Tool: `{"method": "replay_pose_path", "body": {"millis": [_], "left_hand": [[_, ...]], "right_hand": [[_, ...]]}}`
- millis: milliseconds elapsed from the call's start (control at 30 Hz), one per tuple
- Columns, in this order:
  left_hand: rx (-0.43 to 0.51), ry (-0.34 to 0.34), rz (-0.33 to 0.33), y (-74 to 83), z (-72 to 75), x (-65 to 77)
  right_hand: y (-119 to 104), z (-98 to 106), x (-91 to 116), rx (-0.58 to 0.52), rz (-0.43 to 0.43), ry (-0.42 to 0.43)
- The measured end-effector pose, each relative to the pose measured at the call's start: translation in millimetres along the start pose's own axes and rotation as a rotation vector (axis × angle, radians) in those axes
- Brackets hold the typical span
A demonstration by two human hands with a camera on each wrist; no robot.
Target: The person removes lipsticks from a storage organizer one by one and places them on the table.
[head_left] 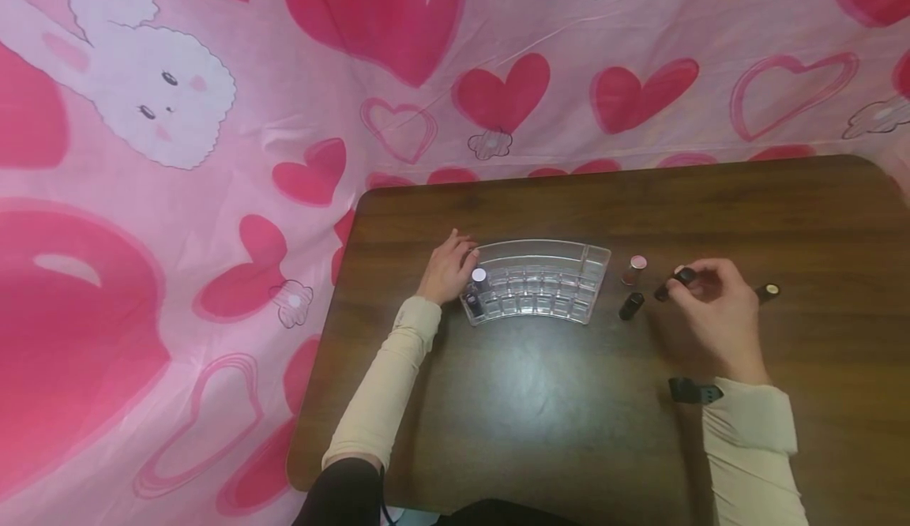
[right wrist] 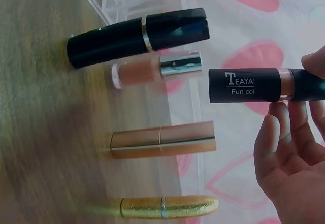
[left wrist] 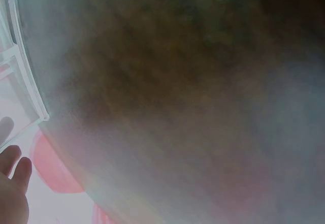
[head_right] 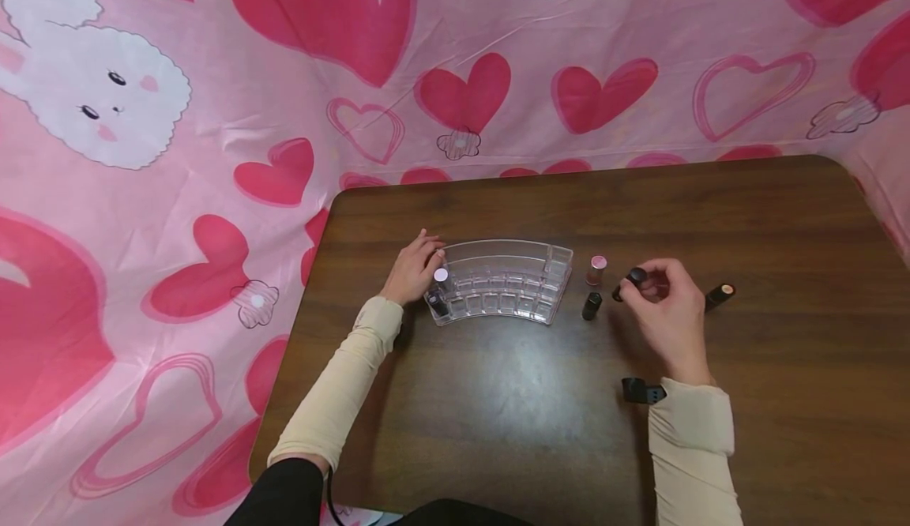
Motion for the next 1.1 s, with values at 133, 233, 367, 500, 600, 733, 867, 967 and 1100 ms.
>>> {"method": "replay_pose_path", "body": {"millis": [133, 233, 367, 500, 600, 733, 867, 967, 1100], "left_hand": [[-0.001, -0.002, 0.008, -0.2, -0.5, -0.1], [0.0, -0.003, 0.015, -0.3, -0.8, -0.2], [0.0, -0.003, 0.019, -0.3, -0.9, 0.0], [0.001, -0.005, 0.025, -0.7, -1.0, 0.4], [0.002, -0.008, 0.03, -0.9, -1.3, 0.4], [0.004, -0.011, 0.033, -1.5, -2.0, 0.3], [0.004, -0.01, 0.03, -1.7, -2.1, 0.1], [0.0, -0.007, 0.027, -2.0, -2.0, -0.4], [-0.008, -0.003, 0.02, -1.9, -1.6, -0.8]], "right_hand": [[5, 2, 2, 0.003, -0.014, -0.006], [9, 3, 3, 0.011, -0.028, -0.004], [14, 3, 4, 0.013, -0.051, 0.012], [17, 4, 5, 0.013, -0.053, 0.011], [18, 4, 6, 0.015, -0.044, -0.004], [20, 4, 6, 0.01, -0.042, -0.012], [21, 4, 6, 0.008, -0.04, -0.002], [22, 3, 6, 0.009, -0.038, 0.003], [25, 2, 6, 0.027, -0.039, -0.007]]}}
Point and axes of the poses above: each hand's wrist, its own x-axis away from the middle knuckle, its own z-axis out of the back of the hand, y = z × x, the point moved 6 cm from there along -x, towards the middle knuckle, and after that the axes turned 6 degrees about x, right-handed, at the moved point
